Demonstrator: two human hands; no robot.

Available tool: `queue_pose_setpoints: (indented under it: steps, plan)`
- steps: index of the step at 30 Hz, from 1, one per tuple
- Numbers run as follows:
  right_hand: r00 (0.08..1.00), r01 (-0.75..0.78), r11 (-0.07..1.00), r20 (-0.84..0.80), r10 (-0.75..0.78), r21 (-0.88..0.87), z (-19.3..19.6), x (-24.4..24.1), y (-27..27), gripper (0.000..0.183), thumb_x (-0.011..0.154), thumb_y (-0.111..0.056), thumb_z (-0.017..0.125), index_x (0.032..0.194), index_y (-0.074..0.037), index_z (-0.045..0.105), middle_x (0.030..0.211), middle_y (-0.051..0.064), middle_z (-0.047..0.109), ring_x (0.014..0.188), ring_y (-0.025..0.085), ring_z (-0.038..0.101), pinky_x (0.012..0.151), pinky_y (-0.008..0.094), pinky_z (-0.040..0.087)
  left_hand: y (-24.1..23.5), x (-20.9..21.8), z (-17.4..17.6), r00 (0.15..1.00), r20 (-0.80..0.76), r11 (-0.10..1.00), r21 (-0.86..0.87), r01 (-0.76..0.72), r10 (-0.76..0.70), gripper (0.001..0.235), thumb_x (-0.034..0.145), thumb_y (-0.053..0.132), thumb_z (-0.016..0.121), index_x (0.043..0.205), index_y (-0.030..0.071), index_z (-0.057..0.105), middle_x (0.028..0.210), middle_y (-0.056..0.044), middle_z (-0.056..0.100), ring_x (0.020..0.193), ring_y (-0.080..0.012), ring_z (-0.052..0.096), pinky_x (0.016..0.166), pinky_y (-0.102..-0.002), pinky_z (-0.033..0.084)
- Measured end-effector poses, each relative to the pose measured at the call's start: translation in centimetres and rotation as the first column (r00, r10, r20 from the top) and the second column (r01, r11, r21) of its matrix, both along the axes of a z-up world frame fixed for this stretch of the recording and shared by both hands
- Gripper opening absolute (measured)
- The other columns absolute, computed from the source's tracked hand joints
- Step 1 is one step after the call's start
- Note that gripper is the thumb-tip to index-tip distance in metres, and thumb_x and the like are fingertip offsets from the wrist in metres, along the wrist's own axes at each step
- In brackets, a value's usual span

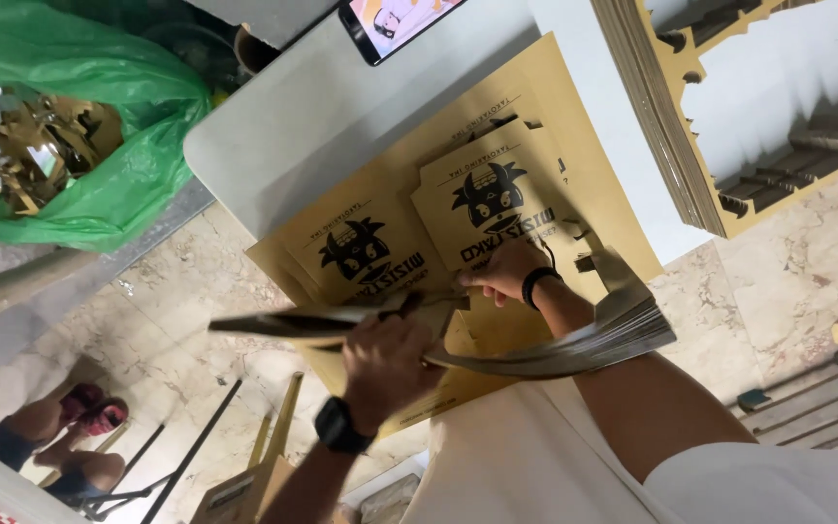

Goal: The person picks up printed cardboard sheets, folds them, and punches out pre-cut shapes to prepare them for assembly.

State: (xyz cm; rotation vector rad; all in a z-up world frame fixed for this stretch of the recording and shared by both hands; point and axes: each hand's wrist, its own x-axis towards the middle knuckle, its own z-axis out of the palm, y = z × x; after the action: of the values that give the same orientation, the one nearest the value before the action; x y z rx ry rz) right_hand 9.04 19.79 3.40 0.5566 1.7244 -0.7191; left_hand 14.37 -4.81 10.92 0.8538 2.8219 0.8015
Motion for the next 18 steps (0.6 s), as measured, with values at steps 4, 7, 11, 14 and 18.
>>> queue_pose_setpoints:
  steps: [4, 7, 11, 14, 18]
  plan:
    - [0.996, -0.071, 0.995, 0.050, 0.068, 0.074, 3.7, -1.9, -1.3, 0.055, 0.086, -0.064, 0.076, 0.054, -0.018, 0.073, 0.049, -0.004, 0.067, 0.054, 0.002, 0.064, 0.083, 0.025, 0.053, 5.1, -1.3, 7.7, 0.974, -0.171, 0.988, -0.014, -0.156, 0.151, 0.031, 0.089, 0.011, 0.052, 0.061, 0.021, 0.041, 0.051, 0.004, 0.039, 0.043, -0.0117, 0.036, 0.047, -0.030, 0.027]
    - [0.990, -0.122, 0.991, -0.068, 0.125, 0.058, 3.7, -1.0, -0.9, 0.058, 0.083, -0.066, 0.069, 0.056, -0.016, 0.076, 0.047, -0.003, 0.066, 0.050, 0.008, 0.064, 0.064, 0.024, 0.055, 6.1, -1.1, 5.8, 0.920, -0.343, 0.964, -0.110, -0.241, 0.190, 0.029, 0.095, 0.015, 0.048, 0.068, 0.023, 0.053, 0.049, 0.009, 0.041, 0.040, -0.0060, 0.028, 0.042, -0.026, 0.031]
    - [0.119, -0.732, 0.679, -0.973, 0.196, 0.048, -8.4, 5.1, 3.1, 0.031, 0.095, -0.023, 0.078, 0.070, -0.017, 0.060, 0.054, -0.006, 0.061, 0.044, 0.009, 0.061, 0.049, 0.028, 0.057, 5.2, -2.1, 5.0, 0.923, -0.312, 0.959, -0.099, -0.267, 0.225, 0.027, 0.073, 0.004, 0.053, 0.061, 0.023, 0.038, 0.048, 0.008, 0.037, 0.041, -0.0080, 0.026, 0.042, -0.028, 0.030]
    - [0.965, -0.247, 0.968, 0.079, 0.249, -0.040, 4.9, 1.9, -0.3, 0.059, 0.091, -0.059, 0.073, 0.058, -0.010, 0.066, 0.047, 0.005, 0.059, 0.041, 0.013, 0.052, 0.053, 0.024, 0.048, 5.3, -1.7, 5.7, 0.912, -0.328, 0.953, -0.090, -0.290, 0.247, 0.026, 0.067, 0.003, 0.054, 0.062, 0.022, 0.039, 0.049, 0.006, 0.040, 0.042, -0.0102, 0.032, 0.045, -0.030, 0.032]
    - [0.928, -0.368, 0.929, -0.076, 0.365, -0.029, 4.1, 1.6, -0.9, 0.040, 0.092, -0.056, 0.072, 0.074, -0.021, 0.078, 0.058, -0.005, 0.070, 0.054, 0.006, 0.066, 0.072, 0.022, 0.055, 4.3, -0.7, 7.1, 0.933, -0.276, 0.972, 0.014, -0.235, 0.230, 0.031, 0.085, 0.010, 0.049, 0.059, 0.024, 0.040, 0.048, 0.009, 0.044, 0.040, -0.0086, 0.034, 0.044, -0.027, 0.031]
